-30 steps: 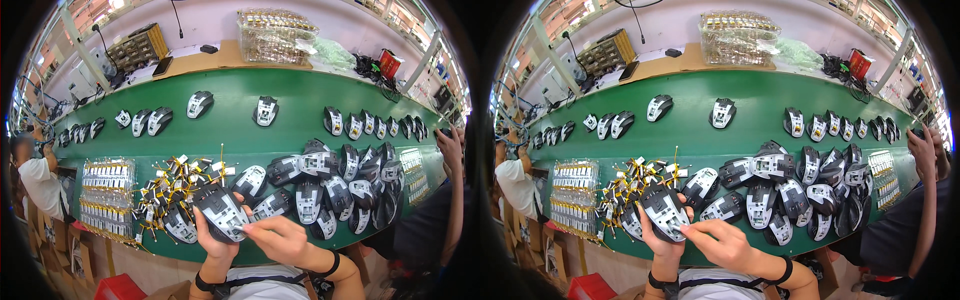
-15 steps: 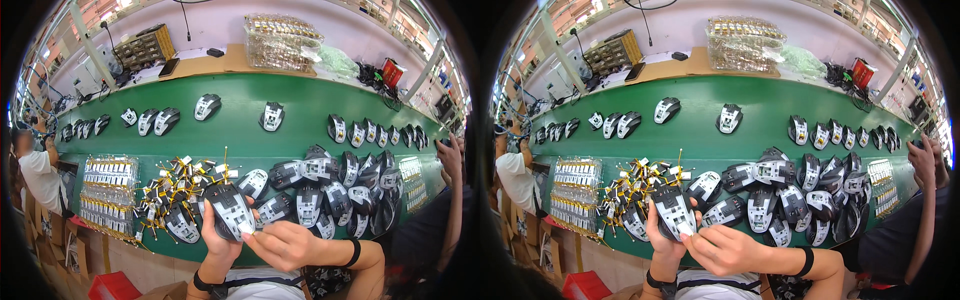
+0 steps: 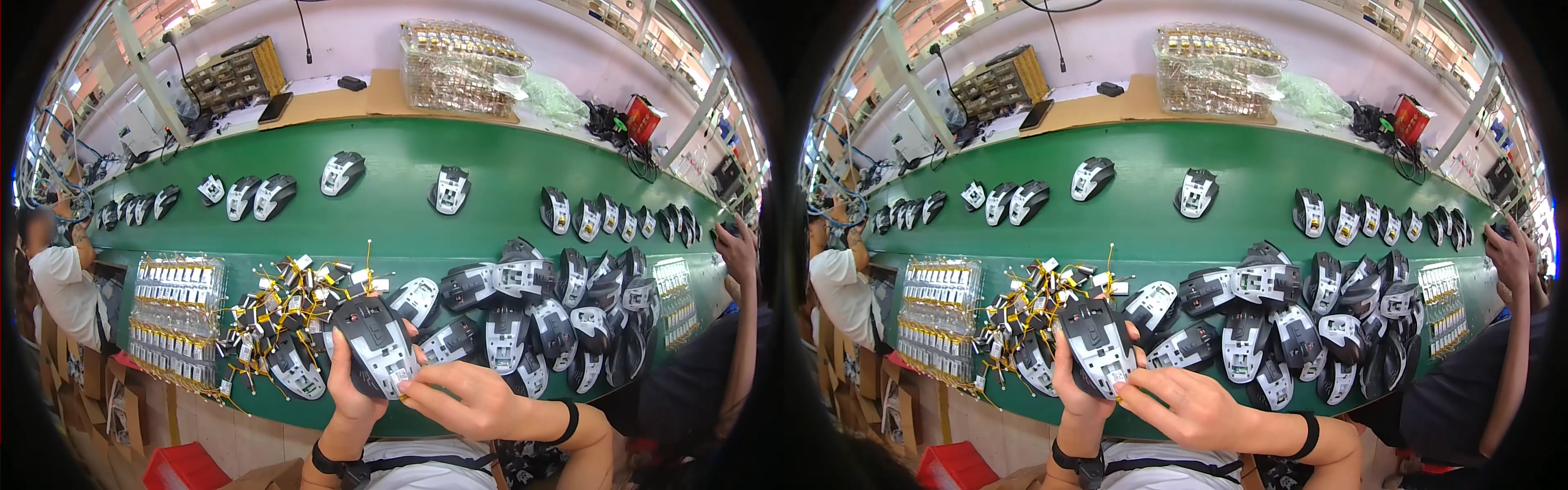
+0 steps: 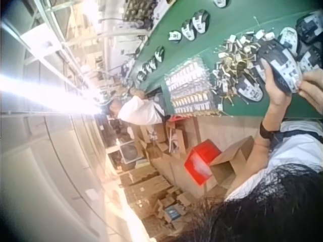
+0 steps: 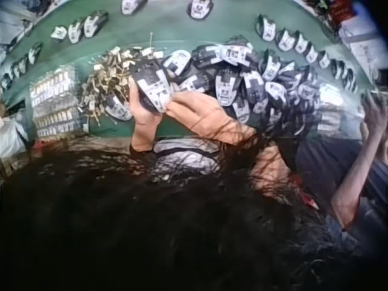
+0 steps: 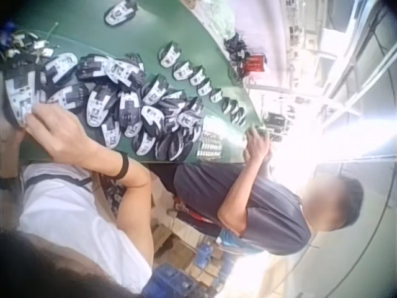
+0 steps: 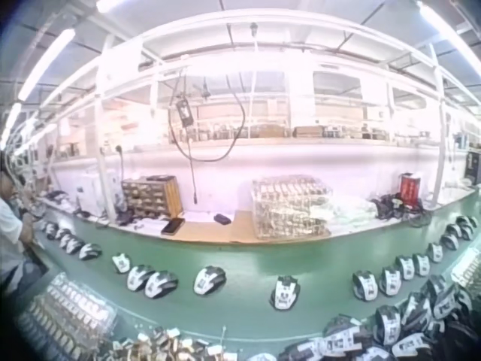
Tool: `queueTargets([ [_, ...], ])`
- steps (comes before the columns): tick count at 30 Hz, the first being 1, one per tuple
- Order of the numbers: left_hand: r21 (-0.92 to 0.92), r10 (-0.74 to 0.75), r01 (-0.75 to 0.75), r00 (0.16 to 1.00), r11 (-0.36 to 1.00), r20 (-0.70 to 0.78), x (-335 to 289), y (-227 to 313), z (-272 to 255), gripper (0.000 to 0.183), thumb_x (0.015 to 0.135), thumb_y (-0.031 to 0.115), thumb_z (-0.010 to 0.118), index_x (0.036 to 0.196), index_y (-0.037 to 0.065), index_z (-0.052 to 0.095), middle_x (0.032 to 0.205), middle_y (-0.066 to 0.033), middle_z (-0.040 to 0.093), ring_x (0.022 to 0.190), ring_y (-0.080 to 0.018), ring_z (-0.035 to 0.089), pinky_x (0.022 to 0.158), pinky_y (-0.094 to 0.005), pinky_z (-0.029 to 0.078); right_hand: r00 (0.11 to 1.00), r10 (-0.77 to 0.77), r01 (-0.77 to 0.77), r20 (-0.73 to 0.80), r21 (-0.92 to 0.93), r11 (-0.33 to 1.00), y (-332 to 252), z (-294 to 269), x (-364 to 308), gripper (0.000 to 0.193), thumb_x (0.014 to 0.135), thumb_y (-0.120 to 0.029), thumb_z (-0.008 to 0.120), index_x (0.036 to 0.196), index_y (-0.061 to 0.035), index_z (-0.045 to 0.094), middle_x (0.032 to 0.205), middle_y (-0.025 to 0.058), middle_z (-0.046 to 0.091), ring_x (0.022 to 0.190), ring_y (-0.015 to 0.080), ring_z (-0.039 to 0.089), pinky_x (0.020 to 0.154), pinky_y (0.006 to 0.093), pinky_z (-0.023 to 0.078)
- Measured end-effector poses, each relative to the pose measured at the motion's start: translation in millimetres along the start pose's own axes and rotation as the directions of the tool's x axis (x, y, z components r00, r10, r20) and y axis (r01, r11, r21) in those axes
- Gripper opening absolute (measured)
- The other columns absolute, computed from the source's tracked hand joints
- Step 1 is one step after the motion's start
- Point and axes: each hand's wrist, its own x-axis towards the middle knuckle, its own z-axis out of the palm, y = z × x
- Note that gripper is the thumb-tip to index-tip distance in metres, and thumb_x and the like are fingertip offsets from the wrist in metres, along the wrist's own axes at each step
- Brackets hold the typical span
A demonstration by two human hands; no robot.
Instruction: The person assembles computer mice at a green workbench. They pick up a mouse shell, insert a small yellow cable into the internal connector, and place the finished unit on the table. This process is repeated for multiple units throughout the clip.
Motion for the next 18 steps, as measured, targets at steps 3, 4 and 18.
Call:
queueTargets([
  [3, 0.011, 0.002, -0.002, 1.0, 1.0, -0.012, -1.1, -2.5, -4.2, 0.068, 0.1, 0.059, 0.024, 0.147, 0.011, 0.029, 0.111, -0.0216, 0.058, 0.084, -0.0329, 0.067, 0.07, -0.0409, 0.057, 0.999, -0.052, 0.052, -0.004, -0.096, 0.994, -2.2, 2.4, -4.7, 0.039, 0.071, -0.005, 0.067, 0.108, 0.0063, 0.067, 0.1, 0.0126, 0.061, 0.076, 0.0222, 0.066, 0.066, 0.0308, 0.056],
  [4, 0.01, -0.006, 0.006, 1.0, 1.0, -0.012, -0.6, -4.1, -4.4, 0.067, 0.1, 0.059, 0.024, 0.147, 0.011, 0.029, 0.111, -0.0216, 0.058, 0.084, -0.033, 0.067, 0.071, -0.041, 0.057, 0.999, -0.047, 0.047, -0.002, -0.078, 0.996, -0.9, 3.6, -6.4, 0.038, 0.072, -0.005, 0.067, 0.108, 0.0064, 0.066, 0.1, 0.0124, 0.061, 0.076, 0.0219, 0.065, 0.066, 0.0305, 0.056],
  [18, 0.206, -0.001, 0.002, 1.0, 0.978, -0.009, -7.1, -13.5, 13.0, 0.066, 0.101, 0.056, 0.023, 0.147, 0.008, 0.026, 0.116, -0.0207, 0.059, 0.103, -0.0257, 0.062, 0.089, -0.0369, 0.05, 0.968, 0.244, -0.234, -0.061, 0.137, 0.963, 12.0, -9.4, 1.5, 0.024, 0.066, -0.011, 0.085, 0.084, -0.0078, 0.07, 0.085, 0.005, 0.066, 0.07, 0.019, 0.064, 0.058, 0.0295, 0.051],
])
